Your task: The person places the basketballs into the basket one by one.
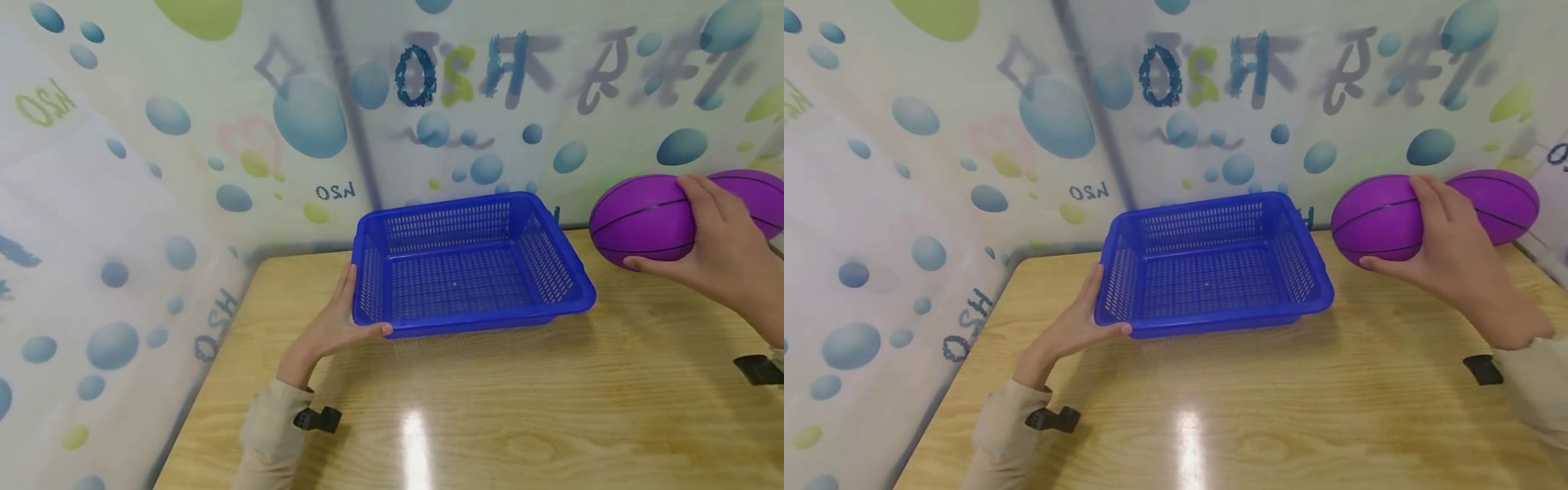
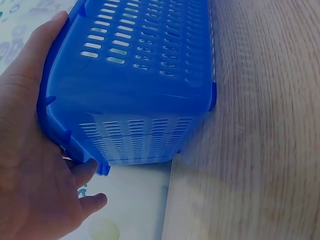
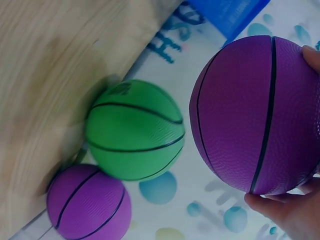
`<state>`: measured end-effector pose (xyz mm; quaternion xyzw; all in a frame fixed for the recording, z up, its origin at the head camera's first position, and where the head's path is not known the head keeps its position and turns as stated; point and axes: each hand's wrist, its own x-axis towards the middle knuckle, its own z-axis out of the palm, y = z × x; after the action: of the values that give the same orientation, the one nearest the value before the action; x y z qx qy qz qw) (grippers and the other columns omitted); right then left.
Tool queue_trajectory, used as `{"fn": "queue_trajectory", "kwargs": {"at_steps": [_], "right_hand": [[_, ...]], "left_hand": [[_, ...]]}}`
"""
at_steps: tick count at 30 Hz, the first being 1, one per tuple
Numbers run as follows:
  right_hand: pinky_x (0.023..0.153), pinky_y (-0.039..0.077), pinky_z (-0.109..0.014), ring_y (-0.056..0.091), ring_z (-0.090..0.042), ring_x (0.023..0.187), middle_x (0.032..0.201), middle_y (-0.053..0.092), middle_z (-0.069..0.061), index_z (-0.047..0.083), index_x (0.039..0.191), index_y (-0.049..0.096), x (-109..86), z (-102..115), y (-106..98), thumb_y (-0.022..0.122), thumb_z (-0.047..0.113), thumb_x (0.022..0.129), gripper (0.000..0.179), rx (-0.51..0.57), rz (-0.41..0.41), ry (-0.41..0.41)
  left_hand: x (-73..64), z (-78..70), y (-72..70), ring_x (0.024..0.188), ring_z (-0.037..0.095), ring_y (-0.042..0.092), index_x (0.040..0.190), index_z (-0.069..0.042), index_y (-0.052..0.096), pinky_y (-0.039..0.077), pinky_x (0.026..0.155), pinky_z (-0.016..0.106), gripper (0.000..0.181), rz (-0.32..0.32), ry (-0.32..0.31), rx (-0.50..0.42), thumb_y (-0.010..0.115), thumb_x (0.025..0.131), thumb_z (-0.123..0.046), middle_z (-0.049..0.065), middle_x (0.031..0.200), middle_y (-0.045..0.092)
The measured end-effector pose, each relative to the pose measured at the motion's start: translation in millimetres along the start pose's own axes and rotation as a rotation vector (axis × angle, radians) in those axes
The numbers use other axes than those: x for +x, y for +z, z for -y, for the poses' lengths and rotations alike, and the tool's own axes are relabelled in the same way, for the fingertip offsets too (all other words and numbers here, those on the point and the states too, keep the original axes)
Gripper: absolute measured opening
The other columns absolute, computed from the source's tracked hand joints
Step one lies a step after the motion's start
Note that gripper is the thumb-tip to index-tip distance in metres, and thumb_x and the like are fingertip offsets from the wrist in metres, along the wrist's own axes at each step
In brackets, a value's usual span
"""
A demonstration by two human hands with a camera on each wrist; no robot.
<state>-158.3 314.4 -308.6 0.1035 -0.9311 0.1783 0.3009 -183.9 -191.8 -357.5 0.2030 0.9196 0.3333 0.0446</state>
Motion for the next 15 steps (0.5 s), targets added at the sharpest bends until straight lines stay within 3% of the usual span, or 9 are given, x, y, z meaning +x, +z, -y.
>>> {"fn": "queue_trajectory", "kwargs": {"at_steps": [6, 15], "right_hand": [[0.089, 0.029, -0.069, 0.031, -0.051, 0.123, 0.142, 0.032, -0.024, 0.004, 0.145, 0.026, 9.7, 15, 4, 0.090, 0.033, 0.050, 0.118, 0.057, -0.016, -0.034], [0.091, 0.030, -0.066, 0.030, -0.044, 0.128, 0.144, 0.031, -0.024, 0.005, 0.146, 0.025, 18.7, 28, 10, 0.090, 0.031, 0.051, 0.118, 0.104, -0.028, -0.058]], "left_hand": [[-0.1, 0.4, 0.8, 0.138, 0.034, 0.007, 0.149, -0.016, -0.010, 0.024, 0.103, 0.055, 0.123, -0.012, 0.007, -0.017, 0.074, 0.068, -0.055, 0.003, 0.154, -0.014], [0.8, 1.8, 2.3, 0.139, 0.031, 0.000, 0.149, -0.016, -0.012, 0.019, 0.104, 0.054, 0.124, -0.001, 0.004, -0.042, 0.075, 0.069, -0.054, 0.003, 0.153, -0.017]]}}
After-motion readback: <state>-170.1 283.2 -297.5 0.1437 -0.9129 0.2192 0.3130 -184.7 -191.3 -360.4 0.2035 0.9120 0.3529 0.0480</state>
